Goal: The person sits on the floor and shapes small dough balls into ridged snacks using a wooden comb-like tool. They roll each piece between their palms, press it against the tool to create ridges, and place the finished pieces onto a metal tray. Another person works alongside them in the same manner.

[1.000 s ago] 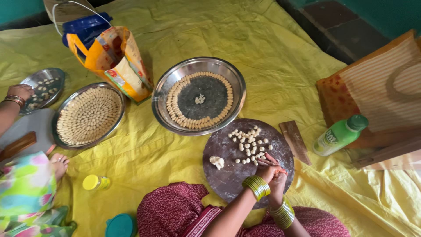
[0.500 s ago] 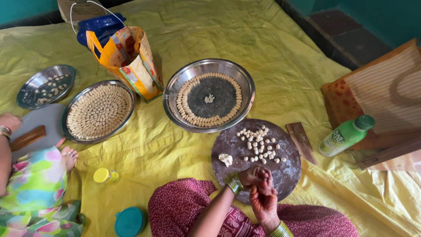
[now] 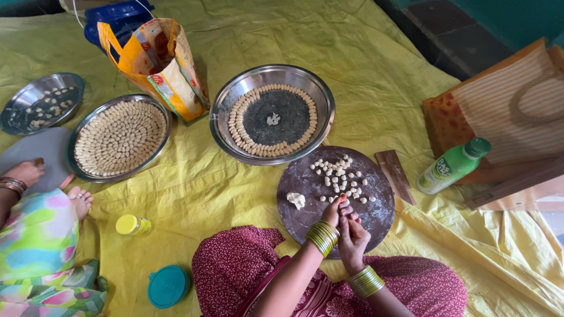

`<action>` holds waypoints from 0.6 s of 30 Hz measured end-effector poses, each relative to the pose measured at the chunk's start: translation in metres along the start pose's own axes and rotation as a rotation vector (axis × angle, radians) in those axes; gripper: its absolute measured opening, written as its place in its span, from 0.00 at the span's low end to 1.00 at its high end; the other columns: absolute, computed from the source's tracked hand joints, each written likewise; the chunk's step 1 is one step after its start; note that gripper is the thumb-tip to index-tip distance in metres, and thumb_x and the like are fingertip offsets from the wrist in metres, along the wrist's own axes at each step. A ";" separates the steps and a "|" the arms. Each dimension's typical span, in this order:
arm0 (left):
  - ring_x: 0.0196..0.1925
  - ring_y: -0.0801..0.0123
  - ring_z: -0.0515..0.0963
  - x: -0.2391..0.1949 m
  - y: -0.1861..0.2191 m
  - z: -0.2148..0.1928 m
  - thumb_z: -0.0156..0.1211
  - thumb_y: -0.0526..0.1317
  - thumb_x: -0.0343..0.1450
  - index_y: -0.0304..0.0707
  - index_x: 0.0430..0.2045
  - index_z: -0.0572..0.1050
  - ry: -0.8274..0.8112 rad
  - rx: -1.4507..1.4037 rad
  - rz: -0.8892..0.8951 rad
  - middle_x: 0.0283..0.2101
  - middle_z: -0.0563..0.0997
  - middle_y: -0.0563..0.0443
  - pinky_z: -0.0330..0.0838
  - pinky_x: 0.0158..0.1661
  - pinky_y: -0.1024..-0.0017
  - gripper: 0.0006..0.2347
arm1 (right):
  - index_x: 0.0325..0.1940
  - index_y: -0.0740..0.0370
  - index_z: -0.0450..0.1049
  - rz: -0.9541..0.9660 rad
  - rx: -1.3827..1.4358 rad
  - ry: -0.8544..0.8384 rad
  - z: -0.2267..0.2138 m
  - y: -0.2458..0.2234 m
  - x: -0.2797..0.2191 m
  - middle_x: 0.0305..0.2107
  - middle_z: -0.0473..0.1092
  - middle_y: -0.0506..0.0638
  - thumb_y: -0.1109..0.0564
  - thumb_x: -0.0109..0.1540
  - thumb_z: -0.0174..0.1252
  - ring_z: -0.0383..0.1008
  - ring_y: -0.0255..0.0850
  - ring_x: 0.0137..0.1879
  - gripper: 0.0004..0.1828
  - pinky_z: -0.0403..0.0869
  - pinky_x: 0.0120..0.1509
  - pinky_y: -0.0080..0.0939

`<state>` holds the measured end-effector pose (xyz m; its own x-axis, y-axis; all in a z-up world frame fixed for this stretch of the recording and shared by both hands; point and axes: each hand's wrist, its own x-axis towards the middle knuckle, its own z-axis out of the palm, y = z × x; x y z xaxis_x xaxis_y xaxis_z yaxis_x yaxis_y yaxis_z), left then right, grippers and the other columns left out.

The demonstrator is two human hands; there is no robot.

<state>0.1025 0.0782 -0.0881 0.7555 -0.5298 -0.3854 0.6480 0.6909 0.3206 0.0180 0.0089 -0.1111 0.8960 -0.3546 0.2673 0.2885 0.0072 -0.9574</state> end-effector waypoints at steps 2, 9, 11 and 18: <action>0.23 0.65 0.73 0.002 0.000 -0.007 0.55 0.46 0.82 0.42 0.27 0.69 0.286 0.040 0.017 0.22 0.72 0.55 0.74 0.38 0.59 0.14 | 0.47 0.62 0.82 -0.122 -0.650 -0.146 -0.009 -0.004 0.015 0.40 0.81 0.51 0.58 0.66 0.57 0.77 0.31 0.23 0.11 0.75 0.27 0.27; 0.53 0.54 0.79 -0.039 -0.019 0.046 0.36 0.60 0.78 0.32 0.44 0.69 0.290 0.465 0.060 0.47 0.76 0.37 0.76 0.58 0.56 0.25 | 0.63 0.58 0.66 -0.134 -0.464 -0.249 -0.008 -0.043 0.048 0.63 0.65 0.59 0.32 0.67 0.39 0.61 0.49 0.65 0.34 0.64 0.66 0.53; 0.62 0.35 0.73 -0.052 -0.035 0.078 0.30 0.68 0.79 0.16 0.51 0.61 0.130 0.818 0.251 0.56 0.66 0.16 0.73 0.63 0.46 0.38 | 0.75 0.56 0.58 0.120 -0.262 -0.180 -0.002 -0.060 0.056 0.72 0.56 0.61 0.23 0.67 0.32 0.53 0.55 0.78 0.45 0.57 0.78 0.62; 0.83 0.49 0.35 -0.064 -0.037 0.129 0.14 0.78 0.67 0.34 0.75 0.44 0.155 1.970 0.765 0.80 0.41 0.34 0.22 0.75 0.43 0.50 | 0.82 0.37 0.31 0.519 1.227 -0.574 -0.007 -0.116 0.054 0.78 0.34 0.59 0.05 0.44 0.20 0.36 0.66 0.81 0.68 0.45 0.71 0.87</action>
<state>0.0427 0.0234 0.0363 0.9096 -0.3562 0.2137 -0.4064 -0.6562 0.6358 0.0301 -0.0174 0.0140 0.9115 0.3511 0.2143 -0.2664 0.9009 -0.3426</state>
